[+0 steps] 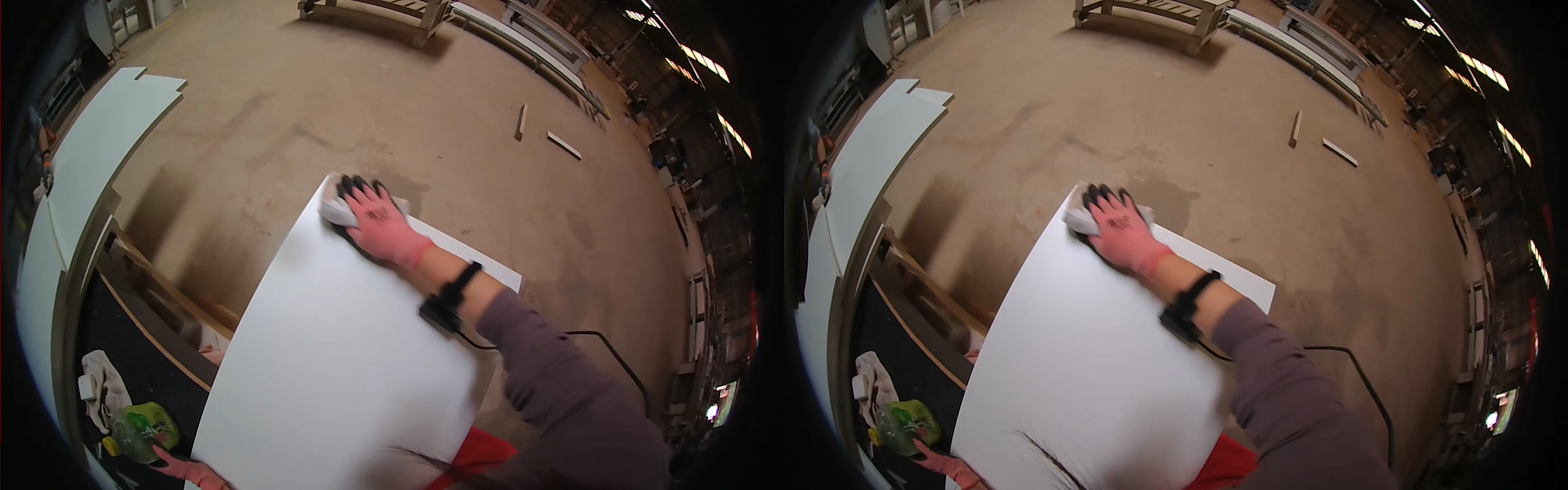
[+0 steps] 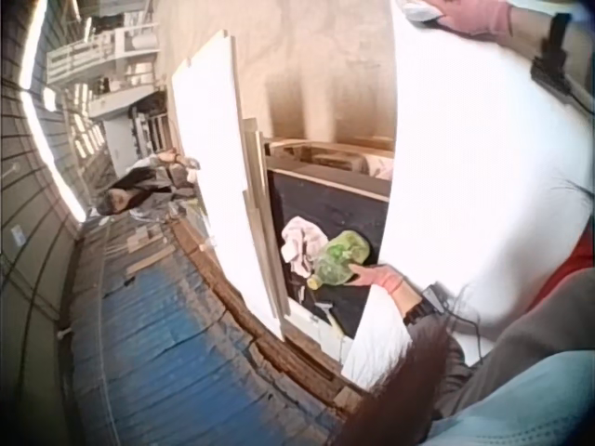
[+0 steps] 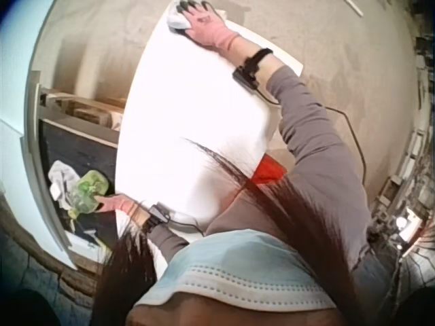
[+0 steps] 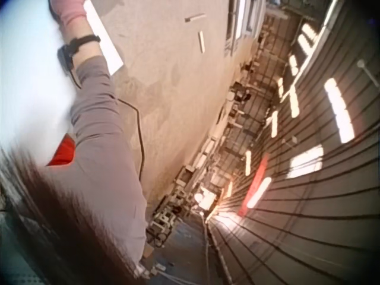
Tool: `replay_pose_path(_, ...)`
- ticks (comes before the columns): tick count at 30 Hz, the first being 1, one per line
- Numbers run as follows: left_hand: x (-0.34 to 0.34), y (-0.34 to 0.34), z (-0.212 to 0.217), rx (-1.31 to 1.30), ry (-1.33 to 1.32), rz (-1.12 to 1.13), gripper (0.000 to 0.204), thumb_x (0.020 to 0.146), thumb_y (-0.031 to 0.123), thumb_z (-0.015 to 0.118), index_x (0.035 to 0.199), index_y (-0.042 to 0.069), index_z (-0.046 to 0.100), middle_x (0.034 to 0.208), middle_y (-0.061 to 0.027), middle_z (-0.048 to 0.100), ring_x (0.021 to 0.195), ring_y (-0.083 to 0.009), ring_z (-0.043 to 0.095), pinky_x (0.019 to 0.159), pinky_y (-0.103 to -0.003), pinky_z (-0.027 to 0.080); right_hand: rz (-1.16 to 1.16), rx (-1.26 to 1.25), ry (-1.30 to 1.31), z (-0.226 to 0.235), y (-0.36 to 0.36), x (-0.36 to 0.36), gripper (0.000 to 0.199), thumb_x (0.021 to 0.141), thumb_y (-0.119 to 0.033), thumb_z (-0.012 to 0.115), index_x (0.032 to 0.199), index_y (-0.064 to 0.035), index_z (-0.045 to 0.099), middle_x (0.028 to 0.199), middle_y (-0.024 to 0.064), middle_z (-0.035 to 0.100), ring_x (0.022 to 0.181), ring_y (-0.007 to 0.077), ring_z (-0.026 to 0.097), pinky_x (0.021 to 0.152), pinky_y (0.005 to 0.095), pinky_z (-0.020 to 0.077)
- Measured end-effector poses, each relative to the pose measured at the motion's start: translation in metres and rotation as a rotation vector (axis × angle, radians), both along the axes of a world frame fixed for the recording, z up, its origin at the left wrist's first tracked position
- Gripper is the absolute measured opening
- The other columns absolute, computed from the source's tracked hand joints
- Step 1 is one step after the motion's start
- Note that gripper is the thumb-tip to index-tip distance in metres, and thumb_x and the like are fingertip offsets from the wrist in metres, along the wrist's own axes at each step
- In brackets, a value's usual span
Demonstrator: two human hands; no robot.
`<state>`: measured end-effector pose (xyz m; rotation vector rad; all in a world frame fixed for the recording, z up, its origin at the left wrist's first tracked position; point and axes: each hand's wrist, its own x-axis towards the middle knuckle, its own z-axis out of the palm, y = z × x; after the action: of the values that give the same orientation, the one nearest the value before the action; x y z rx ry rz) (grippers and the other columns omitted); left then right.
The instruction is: Cleaning white furniture panels with a cloth and cleaning solution in a warehouse setting.
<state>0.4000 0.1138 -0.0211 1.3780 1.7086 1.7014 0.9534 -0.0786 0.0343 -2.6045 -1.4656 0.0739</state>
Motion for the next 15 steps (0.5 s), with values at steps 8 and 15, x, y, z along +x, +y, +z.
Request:
replay_pose_path(8,0.008,-0.019,0.013,0.021,0.132,0.001,0.045,0.088,0.009,0.059,0.128,-0.002,0.044,0.125,-0.015,0.051,0.106,-0.0185,0.053,0.096,-0.029,0.043,0.193,0.046,0.031,-0.002,0.099,-0.069,0.06,0.086,-0.038,0.05,0.13,0.0012,0.04,0.136,0.0176,0.04,0.132,0.0299,0.03,0.111,0.0452,0.0135)
replay_pose_path(15,0.052,-0.026,0.019,0.057,0.227,-0.066,0.044,0.088,0.009,0.058,0.128,-0.002,0.044,0.125,-0.0148,0.051,0.106,-0.0183,0.053,0.096,-0.029,0.043,0.041,0.173,0.057,0.002,0.08,-0.066,0.059,0.085,-0.036,0.052,0.131,-0.0007,0.041,0.14,0.0157,0.036,0.133,0.0286,0.028,0.111,0.047,0.0118)
